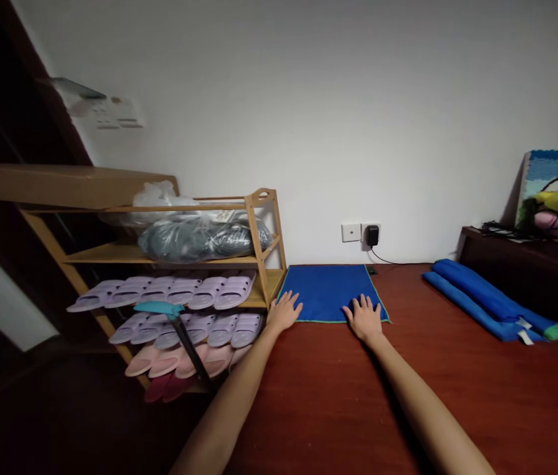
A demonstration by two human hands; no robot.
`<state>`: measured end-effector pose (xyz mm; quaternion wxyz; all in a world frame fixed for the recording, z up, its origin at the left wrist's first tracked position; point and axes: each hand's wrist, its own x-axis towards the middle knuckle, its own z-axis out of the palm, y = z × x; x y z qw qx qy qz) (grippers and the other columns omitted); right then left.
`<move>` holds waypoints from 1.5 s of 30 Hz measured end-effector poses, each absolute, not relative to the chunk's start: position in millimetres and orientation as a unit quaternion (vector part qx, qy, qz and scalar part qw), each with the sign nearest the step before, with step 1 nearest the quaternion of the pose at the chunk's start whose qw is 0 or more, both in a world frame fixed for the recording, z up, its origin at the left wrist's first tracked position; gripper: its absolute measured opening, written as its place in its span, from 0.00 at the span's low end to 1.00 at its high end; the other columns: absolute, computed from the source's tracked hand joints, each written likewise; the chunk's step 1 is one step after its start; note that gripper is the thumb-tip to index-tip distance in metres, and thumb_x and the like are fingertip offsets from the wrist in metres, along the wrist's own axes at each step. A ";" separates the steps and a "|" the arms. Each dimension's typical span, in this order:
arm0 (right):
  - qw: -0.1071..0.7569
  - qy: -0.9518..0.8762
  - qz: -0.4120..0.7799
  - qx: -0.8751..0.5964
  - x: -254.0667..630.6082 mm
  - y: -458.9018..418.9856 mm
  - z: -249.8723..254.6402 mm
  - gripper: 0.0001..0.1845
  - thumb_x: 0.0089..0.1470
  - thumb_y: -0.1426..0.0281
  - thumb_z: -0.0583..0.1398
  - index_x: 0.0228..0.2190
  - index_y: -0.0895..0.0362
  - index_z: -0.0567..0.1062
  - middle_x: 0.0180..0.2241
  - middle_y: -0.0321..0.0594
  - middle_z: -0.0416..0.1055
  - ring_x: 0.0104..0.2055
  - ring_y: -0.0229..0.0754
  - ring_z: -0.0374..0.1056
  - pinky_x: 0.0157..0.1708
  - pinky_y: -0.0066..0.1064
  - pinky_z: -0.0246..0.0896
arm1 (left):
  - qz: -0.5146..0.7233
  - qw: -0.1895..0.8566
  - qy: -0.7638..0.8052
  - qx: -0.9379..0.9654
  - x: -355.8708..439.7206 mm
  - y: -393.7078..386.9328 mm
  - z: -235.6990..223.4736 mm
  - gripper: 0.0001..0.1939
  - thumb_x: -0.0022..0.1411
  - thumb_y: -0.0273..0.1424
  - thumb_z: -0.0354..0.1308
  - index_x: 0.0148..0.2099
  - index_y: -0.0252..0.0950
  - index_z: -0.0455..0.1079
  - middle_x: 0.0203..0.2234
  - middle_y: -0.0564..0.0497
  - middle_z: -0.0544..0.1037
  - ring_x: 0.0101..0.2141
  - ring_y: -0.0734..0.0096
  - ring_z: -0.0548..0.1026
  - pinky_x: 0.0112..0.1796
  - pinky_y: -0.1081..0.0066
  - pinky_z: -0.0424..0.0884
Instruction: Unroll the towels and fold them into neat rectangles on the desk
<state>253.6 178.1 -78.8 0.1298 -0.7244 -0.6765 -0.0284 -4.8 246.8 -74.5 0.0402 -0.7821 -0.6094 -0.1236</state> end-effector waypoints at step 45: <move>0.242 -0.384 0.011 -0.891 509.0 30.7 -65.8 0.36 0.48 0.53 0.56 0.53 0.62 0.68 0.48 0.59 0.68 0.51 0.65 0.63 0.47 0.52 0.56 | -0.194 0.067 -0.513 -0.834 -2.2 186.5 -68.7 0.27 0.68 0.44 0.41 0.65 0.37 0.53 0.65 0.41 0.50 0.63 0.57 0.48 0.56 0.52 0.50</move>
